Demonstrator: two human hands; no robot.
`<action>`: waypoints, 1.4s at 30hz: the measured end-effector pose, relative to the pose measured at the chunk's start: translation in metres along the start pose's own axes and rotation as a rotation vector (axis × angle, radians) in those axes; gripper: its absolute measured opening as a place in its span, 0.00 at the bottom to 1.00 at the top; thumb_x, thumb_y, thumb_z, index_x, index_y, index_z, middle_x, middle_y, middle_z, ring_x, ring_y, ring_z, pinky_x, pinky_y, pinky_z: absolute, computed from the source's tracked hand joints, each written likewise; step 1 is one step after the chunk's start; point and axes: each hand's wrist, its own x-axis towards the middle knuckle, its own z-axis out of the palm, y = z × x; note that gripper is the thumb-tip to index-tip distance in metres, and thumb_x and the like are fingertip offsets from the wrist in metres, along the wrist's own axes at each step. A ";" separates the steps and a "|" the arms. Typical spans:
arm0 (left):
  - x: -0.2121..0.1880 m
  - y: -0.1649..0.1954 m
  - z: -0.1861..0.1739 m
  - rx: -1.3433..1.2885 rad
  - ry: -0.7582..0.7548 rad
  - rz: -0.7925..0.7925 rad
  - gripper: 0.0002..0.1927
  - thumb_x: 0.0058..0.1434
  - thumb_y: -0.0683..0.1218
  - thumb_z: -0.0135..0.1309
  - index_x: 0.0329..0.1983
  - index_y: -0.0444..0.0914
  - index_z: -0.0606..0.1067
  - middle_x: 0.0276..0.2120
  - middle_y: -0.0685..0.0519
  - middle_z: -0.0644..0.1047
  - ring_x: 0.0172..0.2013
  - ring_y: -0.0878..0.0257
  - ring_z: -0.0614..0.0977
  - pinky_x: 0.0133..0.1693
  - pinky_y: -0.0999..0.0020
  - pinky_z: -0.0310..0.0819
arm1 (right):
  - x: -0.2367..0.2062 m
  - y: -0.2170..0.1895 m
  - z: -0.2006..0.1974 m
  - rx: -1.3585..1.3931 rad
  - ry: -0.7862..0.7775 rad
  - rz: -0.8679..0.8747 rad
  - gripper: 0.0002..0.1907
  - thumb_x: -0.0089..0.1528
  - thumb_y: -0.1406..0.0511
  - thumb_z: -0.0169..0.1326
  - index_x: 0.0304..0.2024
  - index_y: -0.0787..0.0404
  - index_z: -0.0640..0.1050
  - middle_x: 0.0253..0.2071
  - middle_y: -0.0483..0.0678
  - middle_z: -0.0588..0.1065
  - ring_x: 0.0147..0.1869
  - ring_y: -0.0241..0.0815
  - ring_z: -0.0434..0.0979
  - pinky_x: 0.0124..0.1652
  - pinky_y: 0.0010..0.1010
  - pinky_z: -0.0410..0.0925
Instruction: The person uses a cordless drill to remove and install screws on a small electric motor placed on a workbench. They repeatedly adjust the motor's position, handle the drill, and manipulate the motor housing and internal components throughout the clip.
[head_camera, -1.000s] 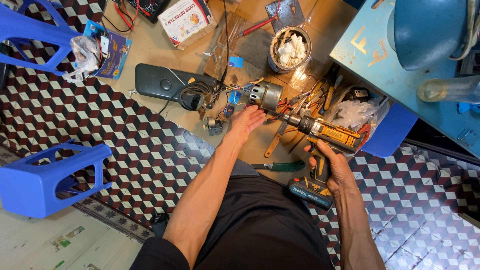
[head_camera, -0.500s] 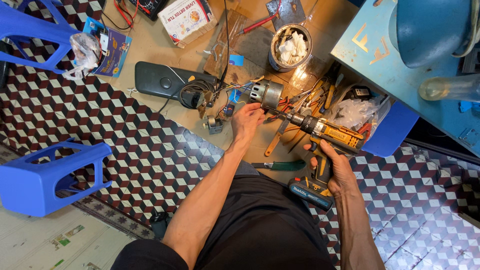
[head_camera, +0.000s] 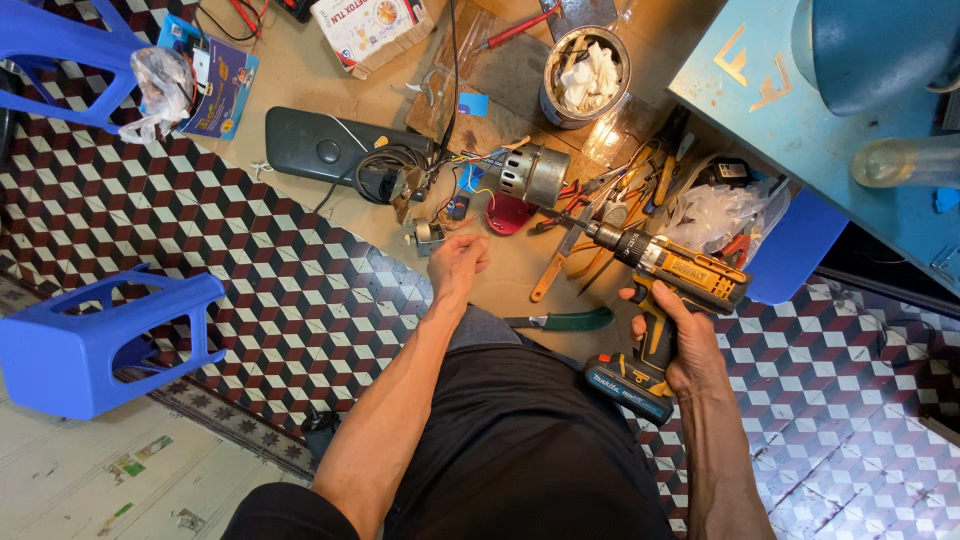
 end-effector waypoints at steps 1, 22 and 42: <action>-0.001 -0.002 0.002 0.029 -0.011 0.031 0.13 0.59 0.42 0.63 0.44 0.29 0.79 0.30 0.50 0.81 0.28 0.66 0.81 0.33 0.71 0.79 | -0.001 0.000 0.000 -0.003 0.003 0.002 0.20 0.64 0.61 0.58 0.54 0.68 0.74 0.42 0.58 0.80 0.27 0.36 0.77 0.22 0.24 0.73; 0.001 -0.042 0.055 0.041 -0.069 -0.003 0.11 0.57 0.39 0.62 0.43 0.31 0.80 0.33 0.48 0.83 0.28 0.66 0.83 0.33 0.72 0.81 | -0.026 0.013 0.001 -0.101 0.052 0.011 0.22 0.63 0.60 0.58 0.56 0.65 0.74 0.43 0.57 0.80 0.28 0.36 0.75 0.22 0.25 0.71; 0.020 -0.023 0.065 -0.166 -0.061 0.035 0.14 0.64 0.41 0.57 0.51 0.29 0.78 0.40 0.47 0.81 0.35 0.61 0.84 0.41 0.67 0.84 | -0.029 0.025 -0.012 -0.100 0.073 0.007 0.23 0.62 0.62 0.58 0.55 0.67 0.72 0.43 0.61 0.80 0.27 0.36 0.77 0.21 0.24 0.73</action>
